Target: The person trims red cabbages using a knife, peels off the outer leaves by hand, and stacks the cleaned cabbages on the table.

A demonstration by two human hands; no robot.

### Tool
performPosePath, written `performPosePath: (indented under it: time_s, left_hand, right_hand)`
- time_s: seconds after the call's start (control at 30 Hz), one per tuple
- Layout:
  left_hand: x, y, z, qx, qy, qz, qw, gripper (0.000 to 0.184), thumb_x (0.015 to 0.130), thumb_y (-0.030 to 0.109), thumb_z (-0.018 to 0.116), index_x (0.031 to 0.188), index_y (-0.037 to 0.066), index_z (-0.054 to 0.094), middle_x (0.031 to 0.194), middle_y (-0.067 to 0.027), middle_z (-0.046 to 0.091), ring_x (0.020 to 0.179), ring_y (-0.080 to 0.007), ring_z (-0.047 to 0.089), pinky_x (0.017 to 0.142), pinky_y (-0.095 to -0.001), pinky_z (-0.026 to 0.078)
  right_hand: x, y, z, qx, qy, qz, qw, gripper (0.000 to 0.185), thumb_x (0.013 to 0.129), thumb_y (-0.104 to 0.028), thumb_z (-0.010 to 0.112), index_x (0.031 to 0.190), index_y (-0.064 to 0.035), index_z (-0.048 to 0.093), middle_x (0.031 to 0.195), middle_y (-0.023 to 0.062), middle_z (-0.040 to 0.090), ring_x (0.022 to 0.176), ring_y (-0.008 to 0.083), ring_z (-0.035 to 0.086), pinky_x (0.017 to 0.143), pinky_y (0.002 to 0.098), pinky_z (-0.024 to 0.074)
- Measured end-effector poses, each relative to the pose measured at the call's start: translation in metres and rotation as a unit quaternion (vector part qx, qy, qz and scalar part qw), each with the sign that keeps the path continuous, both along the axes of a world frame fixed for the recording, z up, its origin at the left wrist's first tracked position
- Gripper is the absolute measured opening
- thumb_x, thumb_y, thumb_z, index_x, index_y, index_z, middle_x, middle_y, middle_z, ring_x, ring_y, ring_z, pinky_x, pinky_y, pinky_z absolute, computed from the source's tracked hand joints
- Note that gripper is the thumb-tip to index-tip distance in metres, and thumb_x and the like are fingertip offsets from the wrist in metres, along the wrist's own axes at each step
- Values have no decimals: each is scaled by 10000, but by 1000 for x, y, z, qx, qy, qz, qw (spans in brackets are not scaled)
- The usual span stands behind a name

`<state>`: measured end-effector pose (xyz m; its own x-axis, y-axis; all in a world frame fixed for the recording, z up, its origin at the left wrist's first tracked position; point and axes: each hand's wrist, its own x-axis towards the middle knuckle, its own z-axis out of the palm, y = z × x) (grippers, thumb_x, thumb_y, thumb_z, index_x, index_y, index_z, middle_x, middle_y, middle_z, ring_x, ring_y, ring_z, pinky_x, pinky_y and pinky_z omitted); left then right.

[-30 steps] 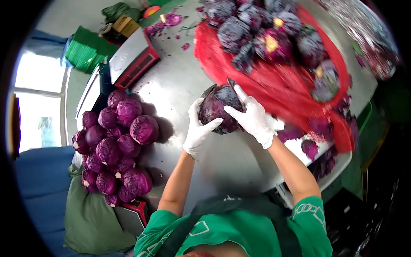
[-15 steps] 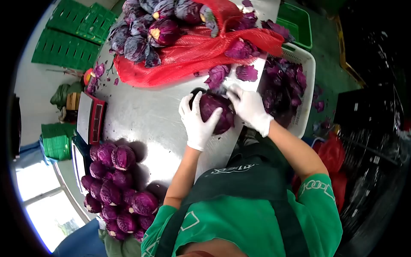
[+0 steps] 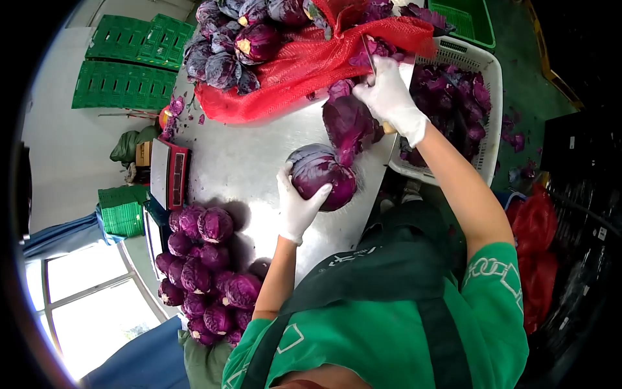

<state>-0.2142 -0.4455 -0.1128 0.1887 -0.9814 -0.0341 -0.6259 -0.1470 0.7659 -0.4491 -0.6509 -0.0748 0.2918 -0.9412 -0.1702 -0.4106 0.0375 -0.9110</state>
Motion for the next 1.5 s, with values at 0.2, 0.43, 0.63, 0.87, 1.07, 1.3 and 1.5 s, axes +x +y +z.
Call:
performPosePath:
  time_s: [0.2,0.43,0.63,0.87,1.07,1.3,1.5]
  left_hand:
    - [5,-19,0,31,0,16,999,890,739,287,882,1426,7,390,1292,-213,440,1205,-347,502,1042,-427,441]
    - [1,-26,14,46,-1,-8,999,892,725,283,889,1418,-7,408,1290,-224,482,1202,-353,512,1050,-427,440]
    - [-4,-26,1,32,13,-6,999,918,693,288,900,1400,-40,416,1281,-235,520,1187,-373,554,1022,-424,466]
    - [-9,-34,9,72,25,9,997,928,681,308,903,1402,-27,423,1296,-254,501,1182,-391,548,1008,-435,467]
    - [7,-15,4,33,16,-6,999,948,688,271,897,1449,23,389,1378,-240,451,1267,-376,494,1081,-446,420]
    - [44,15,16,141,424,117,887,765,830,50,748,1440,63,286,1345,-148,468,1237,-246,504,1085,-397,402]
    - [22,-17,-12,11,271,53,961,599,796,54,808,1210,75,375,1311,-130,448,1220,-226,486,1050,-373,408]
  right_hand:
    - [0,121,-7,-191,-19,48,980,429,967,-206,605,1366,-66,534,913,162,654,731,331,658,714,386,544]
    - [6,169,-46,-42,90,144,985,198,1001,-219,526,1070,-39,482,888,227,631,743,431,630,638,502,513]
    - [9,158,-52,-1,153,212,965,226,999,-198,495,1064,18,480,719,222,624,624,402,630,577,479,530]
    - [15,129,-69,40,189,271,943,229,993,-167,491,1041,55,467,700,223,631,636,431,626,611,498,526]
    - [41,103,-83,71,247,321,912,224,910,-136,522,1000,53,601,905,273,676,860,446,661,793,512,525]
    - [56,130,-103,95,-15,171,981,526,939,-61,522,1458,-92,440,1139,190,661,1034,275,644,960,346,476]
    - [36,108,-65,-51,-9,151,987,467,947,-96,487,1413,-85,463,943,193,683,779,304,673,733,387,544]
